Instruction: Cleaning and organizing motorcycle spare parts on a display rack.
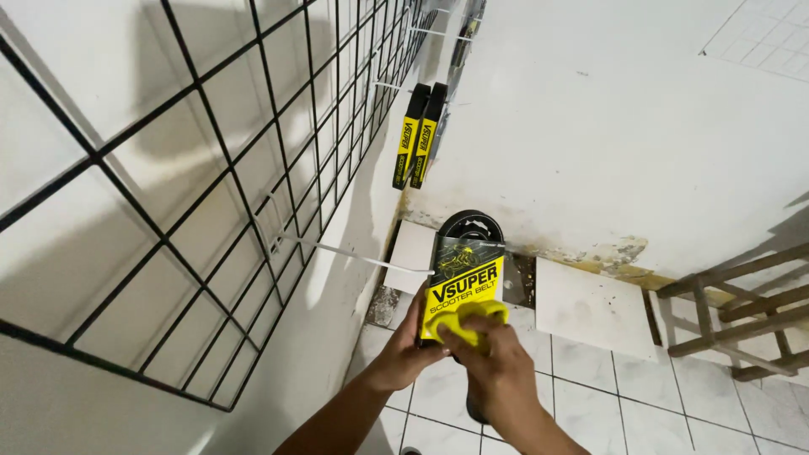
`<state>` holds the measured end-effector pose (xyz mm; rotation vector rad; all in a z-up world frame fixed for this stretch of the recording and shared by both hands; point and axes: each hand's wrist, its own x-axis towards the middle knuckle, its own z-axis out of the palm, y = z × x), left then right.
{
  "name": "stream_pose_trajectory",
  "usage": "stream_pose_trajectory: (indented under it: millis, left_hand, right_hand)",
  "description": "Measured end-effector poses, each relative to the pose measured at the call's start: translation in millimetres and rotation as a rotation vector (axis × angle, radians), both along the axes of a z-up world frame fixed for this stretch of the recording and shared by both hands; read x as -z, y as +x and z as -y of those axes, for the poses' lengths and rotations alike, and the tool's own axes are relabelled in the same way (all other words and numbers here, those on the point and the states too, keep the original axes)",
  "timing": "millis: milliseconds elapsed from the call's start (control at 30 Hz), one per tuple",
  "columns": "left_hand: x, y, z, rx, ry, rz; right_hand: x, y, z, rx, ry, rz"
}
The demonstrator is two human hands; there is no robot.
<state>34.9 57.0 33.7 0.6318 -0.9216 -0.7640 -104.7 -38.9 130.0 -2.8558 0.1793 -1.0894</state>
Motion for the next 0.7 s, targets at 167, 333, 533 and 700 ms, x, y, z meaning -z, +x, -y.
stream_pose_trajectory:
  millis: [167, 333, 533, 700]
  left_hand:
    - [-8.0, -13.3, -6.9, 0.025, 0.034, 0.087]
    - [-21.3, -29.4, -9.5, 0.110, -0.005, 0.082]
    - [-23.1, -19.1, -10.4, -0.034, 0.023, 0.050]
    - [-20.6, -32.8, -12.0, -0.005, 0.076, 0.108]
  right_hand:
    - [-21.1, -2.7, 12.2, -0.024, 0.019, 0.016]
    - [-49.8, 2.0, 17.1, 0.117, -0.044, 0.077]
    - [-18.4, -13.0, -8.9, -0.031, -0.063, 0.016]
    - [-40.4, -16.1, 9.7, -0.035, -0.080, 0.024]
